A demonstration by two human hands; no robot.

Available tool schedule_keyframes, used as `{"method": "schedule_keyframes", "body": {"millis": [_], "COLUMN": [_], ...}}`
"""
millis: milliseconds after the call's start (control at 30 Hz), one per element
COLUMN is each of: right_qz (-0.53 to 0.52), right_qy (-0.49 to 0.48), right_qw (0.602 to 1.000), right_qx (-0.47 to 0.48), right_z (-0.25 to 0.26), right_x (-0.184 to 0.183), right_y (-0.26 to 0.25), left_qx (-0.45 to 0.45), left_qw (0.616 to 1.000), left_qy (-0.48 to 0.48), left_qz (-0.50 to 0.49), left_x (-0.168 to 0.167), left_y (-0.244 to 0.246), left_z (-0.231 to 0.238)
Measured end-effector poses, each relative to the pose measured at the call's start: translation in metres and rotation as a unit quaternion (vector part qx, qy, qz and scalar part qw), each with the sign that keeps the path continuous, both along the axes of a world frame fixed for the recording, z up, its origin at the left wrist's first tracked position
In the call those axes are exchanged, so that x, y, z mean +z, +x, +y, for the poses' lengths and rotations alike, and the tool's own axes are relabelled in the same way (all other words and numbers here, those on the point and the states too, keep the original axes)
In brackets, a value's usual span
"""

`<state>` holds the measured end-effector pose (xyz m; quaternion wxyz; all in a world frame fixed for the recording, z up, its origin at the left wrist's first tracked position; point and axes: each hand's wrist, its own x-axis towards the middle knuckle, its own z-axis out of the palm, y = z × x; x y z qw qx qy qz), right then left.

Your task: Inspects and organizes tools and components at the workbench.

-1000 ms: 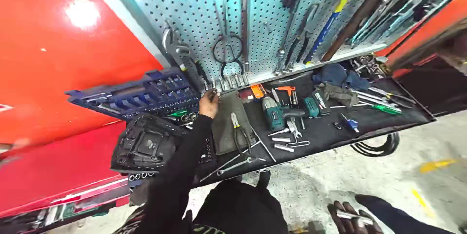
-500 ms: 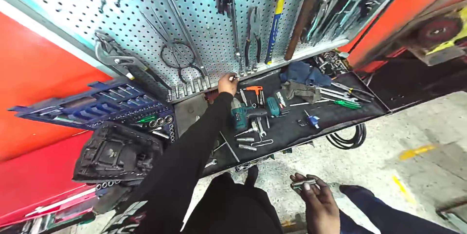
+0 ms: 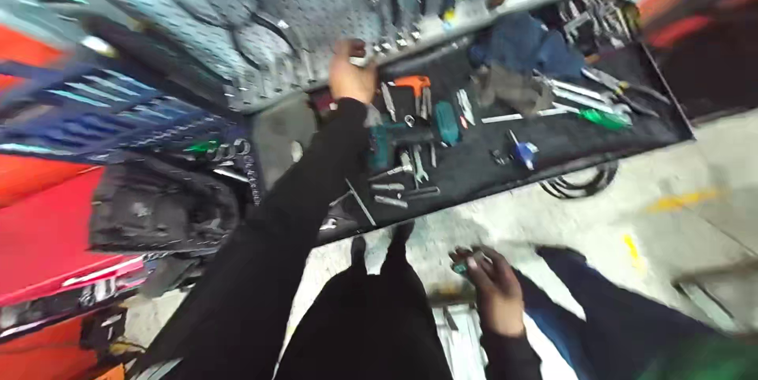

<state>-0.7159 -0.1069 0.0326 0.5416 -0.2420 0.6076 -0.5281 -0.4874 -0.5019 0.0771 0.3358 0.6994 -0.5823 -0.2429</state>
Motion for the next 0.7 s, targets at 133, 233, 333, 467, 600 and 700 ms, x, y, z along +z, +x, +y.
{"method": "schedule_keyframes", "body": {"millis": [133, 233, 333, 467, 600, 700], "right_qz": [-0.028, -0.053, -0.063, -0.043, 0.032, 0.128], "right_qy": [-0.07, -0.136, -0.161, -0.144, -0.081, -0.052], "right_qw": [0.991, 0.97, 0.945, 0.905, 0.822, 0.68], "right_qx": [0.11, 0.196, 0.277, 0.397, 0.563, 0.72], "right_z": [-0.043, -0.064, -0.07, -0.053, 0.0, 0.046], "right_x": [0.012, 0.023, 0.033, 0.035, 0.032, 0.031], "right_y": [0.035, 0.075, 0.125, 0.217, 0.334, 0.437], "left_qx": [-0.1, -0.145, -0.078, 0.087, 0.226, 0.26], "left_qw": [0.989, 0.983, 0.996, 0.991, 0.949, 0.937], "left_qy": [-0.102, -0.117, -0.038, 0.075, 0.128, 0.138], "left_qz": [0.038, -0.006, 0.004, 0.072, 0.176, 0.188], "left_x": [0.012, -0.009, -0.048, -0.092, -0.121, -0.132], "left_y": [0.07, 0.153, 0.229, 0.298, 0.34, 0.378], "left_z": [0.113, 0.226, 0.352, 0.524, 0.64, 0.69]}}
